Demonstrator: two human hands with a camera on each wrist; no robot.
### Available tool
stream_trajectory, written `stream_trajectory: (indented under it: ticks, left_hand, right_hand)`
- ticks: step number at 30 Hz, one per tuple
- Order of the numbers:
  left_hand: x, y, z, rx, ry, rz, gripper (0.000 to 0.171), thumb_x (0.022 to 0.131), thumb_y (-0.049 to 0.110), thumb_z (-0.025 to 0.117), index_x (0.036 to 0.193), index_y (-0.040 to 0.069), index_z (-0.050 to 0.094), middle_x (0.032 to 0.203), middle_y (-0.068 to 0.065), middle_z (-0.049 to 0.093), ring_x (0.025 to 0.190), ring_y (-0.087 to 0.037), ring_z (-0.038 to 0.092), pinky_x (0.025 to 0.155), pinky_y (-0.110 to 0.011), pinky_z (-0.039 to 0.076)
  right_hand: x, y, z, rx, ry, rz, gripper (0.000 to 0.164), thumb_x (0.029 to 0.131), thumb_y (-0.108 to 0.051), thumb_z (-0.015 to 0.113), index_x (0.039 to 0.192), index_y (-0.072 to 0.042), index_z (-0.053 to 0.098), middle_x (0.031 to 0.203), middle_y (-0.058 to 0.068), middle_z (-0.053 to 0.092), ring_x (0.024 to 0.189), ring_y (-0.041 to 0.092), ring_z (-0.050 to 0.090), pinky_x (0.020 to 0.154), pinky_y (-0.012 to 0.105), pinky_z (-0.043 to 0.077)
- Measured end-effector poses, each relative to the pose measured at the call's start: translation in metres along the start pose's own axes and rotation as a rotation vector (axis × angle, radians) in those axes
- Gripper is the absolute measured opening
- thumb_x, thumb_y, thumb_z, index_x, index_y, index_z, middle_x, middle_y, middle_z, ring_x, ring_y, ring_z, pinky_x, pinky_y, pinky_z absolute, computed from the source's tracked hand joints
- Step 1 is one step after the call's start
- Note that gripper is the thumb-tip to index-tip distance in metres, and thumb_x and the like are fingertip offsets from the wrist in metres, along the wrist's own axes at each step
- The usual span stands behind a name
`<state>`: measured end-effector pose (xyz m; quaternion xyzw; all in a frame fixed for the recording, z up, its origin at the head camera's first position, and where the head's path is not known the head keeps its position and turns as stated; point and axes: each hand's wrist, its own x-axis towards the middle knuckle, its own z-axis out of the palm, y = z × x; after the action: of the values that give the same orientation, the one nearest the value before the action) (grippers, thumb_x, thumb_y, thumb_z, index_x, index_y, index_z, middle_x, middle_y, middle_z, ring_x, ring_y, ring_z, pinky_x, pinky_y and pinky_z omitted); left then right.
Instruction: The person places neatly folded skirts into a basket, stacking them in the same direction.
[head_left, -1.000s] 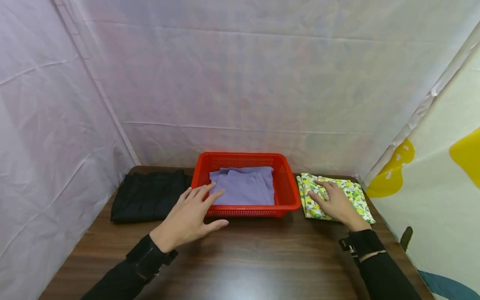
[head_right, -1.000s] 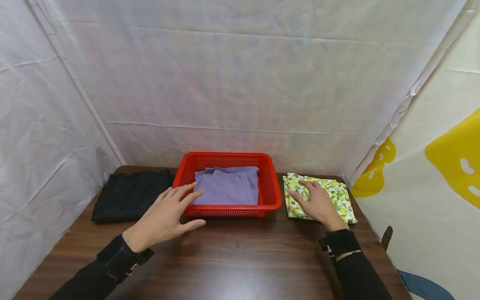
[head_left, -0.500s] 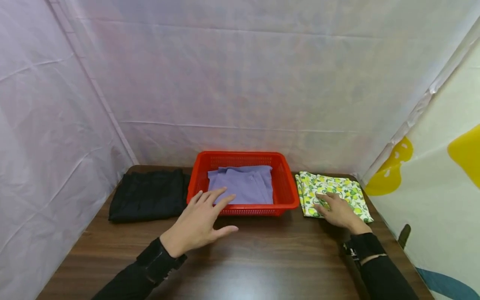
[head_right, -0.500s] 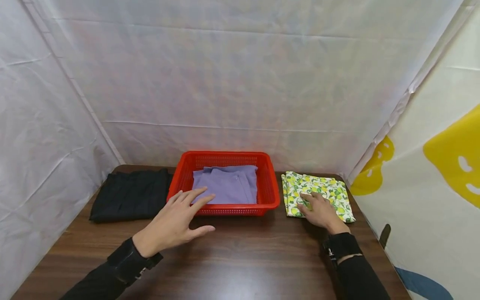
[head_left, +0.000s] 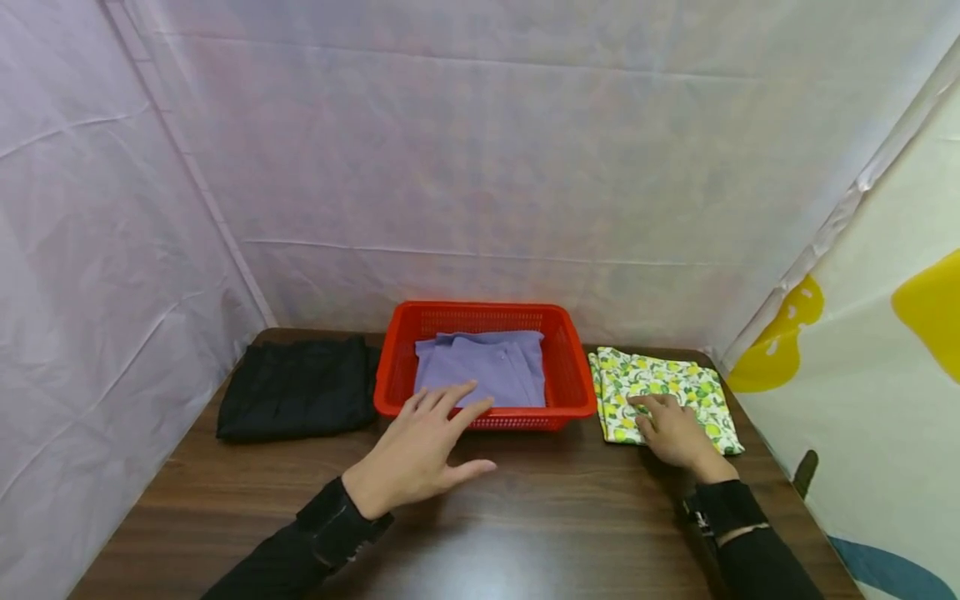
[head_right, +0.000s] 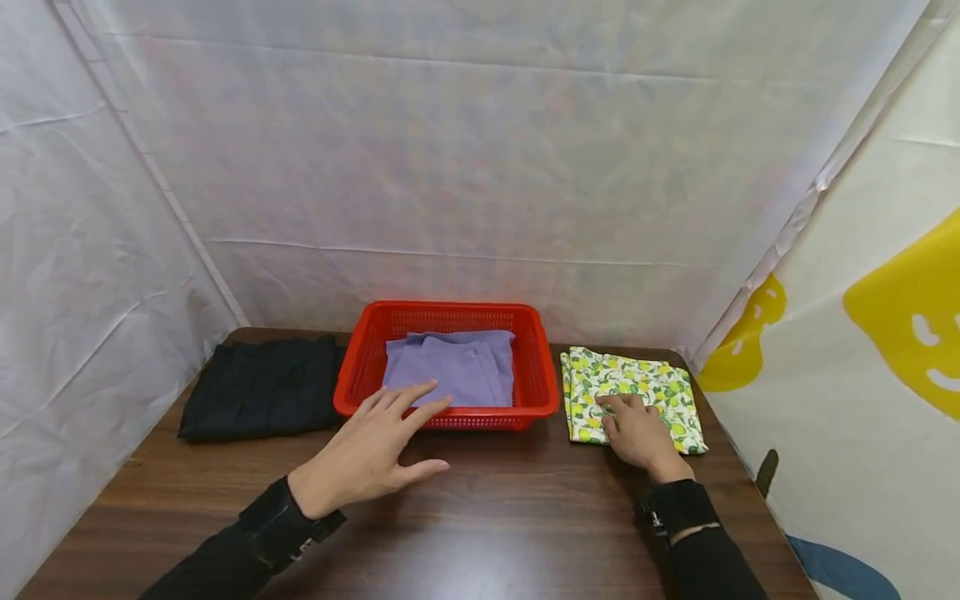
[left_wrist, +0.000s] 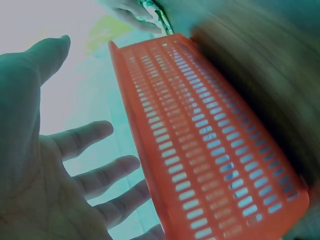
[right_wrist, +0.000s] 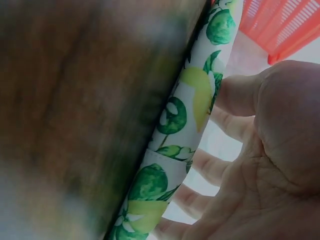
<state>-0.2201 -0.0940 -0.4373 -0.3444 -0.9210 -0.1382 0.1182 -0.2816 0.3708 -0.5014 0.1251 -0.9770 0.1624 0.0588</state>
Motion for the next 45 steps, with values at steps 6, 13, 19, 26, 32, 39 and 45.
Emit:
stream_trajectory:
  ticks: [6,13,19,26,32,39,45]
  left_hand:
    - [0.006,0.01,0.004,-0.007,-0.005,0.009,0.084,0.105,0.073,0.076,0.174,0.029,0.056,0.179,-0.012,0.055,0.155,-0.041,0.062,0.132,-0.073,0.046]
    - [0.015,0.025,0.013,-0.032,-0.041,0.051,0.082,0.106,0.073,0.074,0.174,0.031,0.054,0.18,-0.01,0.055,0.16,-0.037,0.058,0.134,-0.073,0.044]
    - [0.023,0.04,0.023,-0.034,-0.065,0.101,0.08,0.108,0.073,0.071,0.175,0.031,0.053,0.179,-0.006,0.055,0.16,-0.032,0.058,0.135,-0.069,0.044]
    - [0.036,0.058,0.032,-0.02,-0.081,0.195,0.078,0.111,0.072,0.066,0.176,0.032,0.051,0.183,-0.004,0.051,0.165,-0.03,0.053,0.138,-0.063,0.043]
    - [0.045,0.075,0.041,-0.002,-0.128,0.294,0.075,0.114,0.072,0.061,0.176,0.032,0.052,0.188,-0.003,0.043,0.172,-0.029,0.045,0.141,-0.062,0.039]
    - [0.056,0.09,0.056,0.048,-0.149,0.374,0.073,0.115,0.072,0.058,0.176,0.033,0.052,0.187,-0.004,0.045,0.17,-0.027,0.049,0.142,-0.059,0.04]
    - [0.066,0.097,0.074,0.095,-0.216,0.387,0.072,0.115,0.075,0.057,0.175,0.036,0.054,0.185,-0.002,0.048,0.168,-0.025,0.051,0.139,-0.058,0.044]
  right_hand:
    - [-0.009,-0.003,0.004,-0.063,0.099,-0.05,0.025,0.115,-0.014,0.066,0.139,-0.01,0.073,0.127,0.036,0.069,0.108,0.056,0.068,0.091,0.075,0.05]
    - [-0.025,-0.024,-0.001,-0.059,0.05,-0.005,0.026,0.111,-0.006,0.073,0.136,-0.014,0.075,0.12,0.027,0.068,0.095,0.038,0.067,0.086,0.059,0.05]
    - [-0.035,-0.033,0.003,-0.069,0.057,-0.006,0.023,0.109,-0.007,0.075,0.131,-0.016,0.077,0.116,0.022,0.069,0.097,0.035,0.065,0.085,0.056,0.048]
    - [-0.042,-0.044,-0.001,-0.094,0.048,-0.014,0.02,0.108,-0.009,0.079,0.125,-0.018,0.077,0.11,0.016,0.067,0.089,0.026,0.06,0.081,0.052,0.046]
    - [-0.048,-0.055,-0.007,-0.071,-0.057,0.043,0.016,0.112,-0.016,0.077,0.128,-0.02,0.077,0.118,0.018,0.068,0.089,0.024,0.062,0.088,0.056,0.047]
    - [-0.056,-0.067,-0.015,-0.056,-0.135,0.043,0.016,0.113,-0.016,0.077,0.128,-0.02,0.077,0.115,0.014,0.066,0.083,0.018,0.059,0.089,0.059,0.049]
    - [-0.059,-0.076,-0.02,-0.014,-0.2,0.072,0.011,0.114,-0.017,0.074,0.125,-0.019,0.077,0.115,0.015,0.065,0.08,0.02,0.06,0.086,0.059,0.053]
